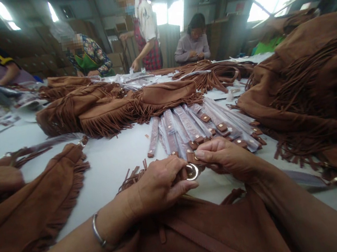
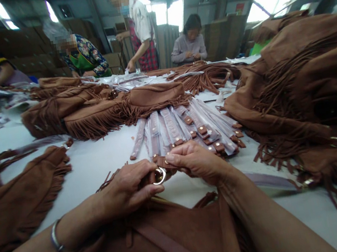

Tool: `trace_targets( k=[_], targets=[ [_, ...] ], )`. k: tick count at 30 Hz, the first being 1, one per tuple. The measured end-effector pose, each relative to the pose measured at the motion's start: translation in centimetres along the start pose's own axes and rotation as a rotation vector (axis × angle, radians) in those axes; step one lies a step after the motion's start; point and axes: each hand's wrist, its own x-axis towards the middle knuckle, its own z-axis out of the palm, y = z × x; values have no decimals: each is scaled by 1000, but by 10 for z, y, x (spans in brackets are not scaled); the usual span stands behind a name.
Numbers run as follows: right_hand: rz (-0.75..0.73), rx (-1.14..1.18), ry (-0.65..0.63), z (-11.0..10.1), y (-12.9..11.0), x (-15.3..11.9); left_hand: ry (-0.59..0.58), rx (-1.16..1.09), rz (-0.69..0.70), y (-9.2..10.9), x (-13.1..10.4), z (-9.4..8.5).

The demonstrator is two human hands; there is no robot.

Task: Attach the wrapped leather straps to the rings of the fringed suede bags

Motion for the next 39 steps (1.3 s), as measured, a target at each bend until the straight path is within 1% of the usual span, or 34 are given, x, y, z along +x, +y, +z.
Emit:
trace_targets(
  k=[5, 9, 14, 17, 20, 25, 28, 30, 33, 35, 39],
  targets=[
    [64, 78, -123, -4, 3, 1, -33, -87, 37, 3, 0, -2],
    [66, 74, -174, -7, 7, 3, -42, -144, 21, 5, 0, -5],
    [14, -44, -232, -12, 4, -1, -101, -160, 15, 6, 1, -6],
    [-7, -131, -202, -12, -3, -7, -99, -142, -4, 7, 1, -4],
    [0, -211, -195, -12, -10, -13, -131, -106, 1, 7, 2, -3],
    [15, -294, -272, -12, -16, -19, -218, -92, 52, 7, 1, -1],
    [31, -269, -306, -12, -15, -18, -244, -81, 65, 6, 0, -2],
    [48, -195, -300, -12, -13, -17, -233, -83, 37, 6, 0, -3],
    [65, -111, -264, -12, -8, -14, -185, -143, -69, 6, 0, -3],
    [67, -108, -251, -11, -7, -13, -143, -227, -111, 5, -2, -2],
    [28, -100, -253, -10, -7, -11, -30, -377, -146, 3, -3, 1]
  ],
)
